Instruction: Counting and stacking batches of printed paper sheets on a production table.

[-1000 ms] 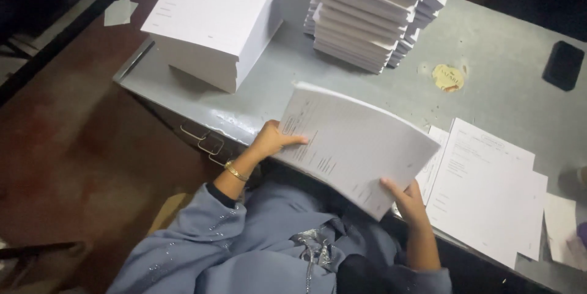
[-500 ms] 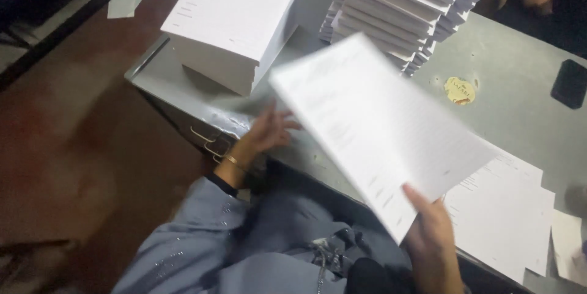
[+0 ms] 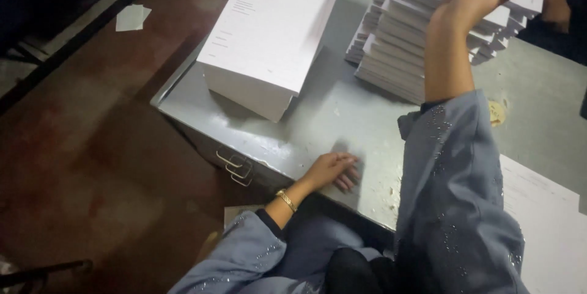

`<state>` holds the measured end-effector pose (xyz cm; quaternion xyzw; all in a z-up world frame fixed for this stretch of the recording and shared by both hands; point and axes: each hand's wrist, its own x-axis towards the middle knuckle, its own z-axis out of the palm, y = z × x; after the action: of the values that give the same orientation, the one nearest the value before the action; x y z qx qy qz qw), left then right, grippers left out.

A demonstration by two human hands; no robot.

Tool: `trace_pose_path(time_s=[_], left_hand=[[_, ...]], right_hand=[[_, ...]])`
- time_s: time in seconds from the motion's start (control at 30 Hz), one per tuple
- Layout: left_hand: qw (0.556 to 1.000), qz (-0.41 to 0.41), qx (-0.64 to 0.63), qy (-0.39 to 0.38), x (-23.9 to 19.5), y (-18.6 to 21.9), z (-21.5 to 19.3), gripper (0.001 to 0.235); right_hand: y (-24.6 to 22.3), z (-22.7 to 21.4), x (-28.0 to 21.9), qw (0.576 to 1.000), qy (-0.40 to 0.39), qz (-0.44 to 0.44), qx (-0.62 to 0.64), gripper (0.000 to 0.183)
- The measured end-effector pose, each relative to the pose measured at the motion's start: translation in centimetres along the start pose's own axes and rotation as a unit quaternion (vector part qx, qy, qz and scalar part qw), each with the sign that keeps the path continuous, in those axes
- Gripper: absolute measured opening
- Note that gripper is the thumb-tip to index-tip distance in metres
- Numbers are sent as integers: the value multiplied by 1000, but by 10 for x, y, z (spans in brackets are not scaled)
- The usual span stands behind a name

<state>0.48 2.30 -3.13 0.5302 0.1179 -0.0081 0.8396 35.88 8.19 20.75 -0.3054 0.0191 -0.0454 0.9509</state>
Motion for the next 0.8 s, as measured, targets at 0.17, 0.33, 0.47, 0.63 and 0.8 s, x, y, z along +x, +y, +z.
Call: trace_pose_path(time_s=[0.17, 0.33, 0.47, 0.63, 0.8], left_hand=[[999, -49, 4, 11, -12, 23, 4, 42], [1000, -22, 11, 5, -8, 19, 3, 43], [999, -31, -15, 5, -1, 8, 2, 40], [999, -30, -11, 13, -2, 9, 2, 41], [1000, -24, -2, 0, -7, 15, 4, 40]], right_hand=[[46, -5, 56, 997, 67, -28, -39, 50], [53, -20, 82, 997, 13, -3, -71, 52], [20, -1, 34, 996, -21, 42, -79, 34], [15, -6, 35, 994, -26, 100, -44, 61], [32, -14, 44, 996, 27, 78, -18, 37]])
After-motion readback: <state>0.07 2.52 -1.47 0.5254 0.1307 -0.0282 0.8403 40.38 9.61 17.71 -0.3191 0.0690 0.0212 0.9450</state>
